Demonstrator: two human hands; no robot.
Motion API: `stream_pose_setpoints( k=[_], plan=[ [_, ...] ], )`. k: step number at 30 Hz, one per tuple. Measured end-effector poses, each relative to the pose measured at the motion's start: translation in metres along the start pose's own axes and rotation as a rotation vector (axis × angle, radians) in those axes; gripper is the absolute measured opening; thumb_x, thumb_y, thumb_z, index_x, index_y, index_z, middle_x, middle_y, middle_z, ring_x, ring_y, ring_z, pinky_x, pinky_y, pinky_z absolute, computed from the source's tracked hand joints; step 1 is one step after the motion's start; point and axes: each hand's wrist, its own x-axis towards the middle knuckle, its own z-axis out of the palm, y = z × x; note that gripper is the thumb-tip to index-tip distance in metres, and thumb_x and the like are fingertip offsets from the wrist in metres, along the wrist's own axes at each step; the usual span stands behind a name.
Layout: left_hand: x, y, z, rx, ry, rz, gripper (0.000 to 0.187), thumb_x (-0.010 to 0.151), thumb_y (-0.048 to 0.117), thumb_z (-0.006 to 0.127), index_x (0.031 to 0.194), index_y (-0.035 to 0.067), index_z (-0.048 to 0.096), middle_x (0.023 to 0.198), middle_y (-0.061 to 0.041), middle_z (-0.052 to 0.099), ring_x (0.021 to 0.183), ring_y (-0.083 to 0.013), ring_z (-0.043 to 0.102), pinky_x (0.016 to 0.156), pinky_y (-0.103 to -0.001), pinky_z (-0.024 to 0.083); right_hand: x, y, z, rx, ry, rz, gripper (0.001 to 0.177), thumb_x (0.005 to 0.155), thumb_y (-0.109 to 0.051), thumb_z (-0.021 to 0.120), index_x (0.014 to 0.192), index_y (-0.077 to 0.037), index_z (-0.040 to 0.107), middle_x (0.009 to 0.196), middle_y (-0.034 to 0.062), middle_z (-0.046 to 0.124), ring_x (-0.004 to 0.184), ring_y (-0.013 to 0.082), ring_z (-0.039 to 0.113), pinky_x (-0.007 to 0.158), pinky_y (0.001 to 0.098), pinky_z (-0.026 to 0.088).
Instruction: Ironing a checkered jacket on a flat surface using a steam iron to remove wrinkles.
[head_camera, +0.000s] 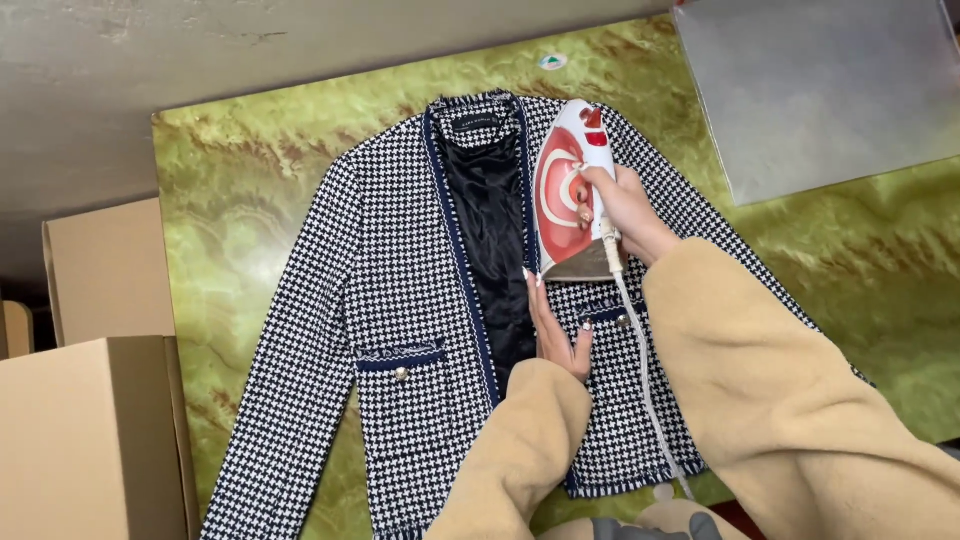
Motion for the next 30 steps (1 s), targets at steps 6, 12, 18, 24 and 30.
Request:
stream_pose_setpoints(
  k=[6, 12, 18, 24, 30],
  plan=[
    [0.003, 0.005, -0.002, -0.002, -0.011, -0.013, 0.073, 0.081, 0.030, 0.046, 0.135, -0.007, 0.014, 0.142, -0.028, 0.006, 0.131, -0.0413, 0.008, 0.104, -0.047, 0.009, 0.068, -0.005, -0.004, 0.003, -0.045, 0.016, 0.019, 0.083, -0.020, 0.052, 0.087, -0.003, 0.044, 0.059, 0.0017, 0.045, 0.038, 0.0087, 0.047, 0.041, 0.0306, 0.048],
    [0.003, 0.005, -0.004, 0.007, 0.003, -0.003, 0.072, 0.080, 0.026, 0.048, 0.135, -0.007, 0.014, 0.142, -0.029, 0.005, 0.131, -0.0416, 0.008, 0.104, -0.049, 0.009, 0.071, -0.001, -0.011, 0.013, -0.114, 0.081, 0.022, 0.084, -0.020, 0.052, 0.094, -0.003, 0.042, 0.062, 0.0012, 0.044, 0.039, 0.0082, 0.045, 0.040, 0.0306, 0.047],
    [0.002, 0.001, -0.002, 0.003, 0.024, 0.010, 0.074, 0.080, 0.029, 0.049, 0.136, -0.006, 0.014, 0.142, -0.028, 0.006, 0.131, -0.0403, 0.008, 0.104, -0.048, 0.009, 0.004, 0.018, -0.033, -0.066, -0.217, 0.154, 0.020, 0.085, -0.018, 0.048, 0.096, -0.004, 0.041, 0.061, 0.0044, 0.042, 0.036, 0.0121, 0.042, 0.039, 0.0344, 0.044],
    [-0.002, -0.006, 0.001, -0.001, 0.014, 0.030, 0.074, 0.079, 0.029, 0.048, 0.135, -0.007, 0.014, 0.142, -0.029, 0.006, 0.131, -0.0414, 0.010, 0.104, -0.048, 0.010, -0.026, 0.018, -0.040, -0.103, -0.276, 0.158, 0.016, 0.085, -0.014, 0.046, 0.093, -0.002, 0.041, 0.057, 0.0050, 0.040, 0.032, 0.0122, 0.040, 0.036, 0.0338, 0.043],
    [0.001, 0.001, -0.002, -0.016, 0.001, 0.019, 0.073, 0.081, 0.030, 0.047, 0.134, -0.009, 0.015, 0.141, -0.030, 0.005, 0.131, -0.0421, 0.008, 0.104, -0.048, 0.010, 0.037, 0.021, -0.041, -0.086, -0.248, 0.113, 0.018, 0.084, -0.018, 0.051, 0.092, -0.003, 0.044, 0.059, 0.0043, 0.041, 0.034, 0.0124, 0.042, 0.036, 0.0352, 0.044]
  ],
)
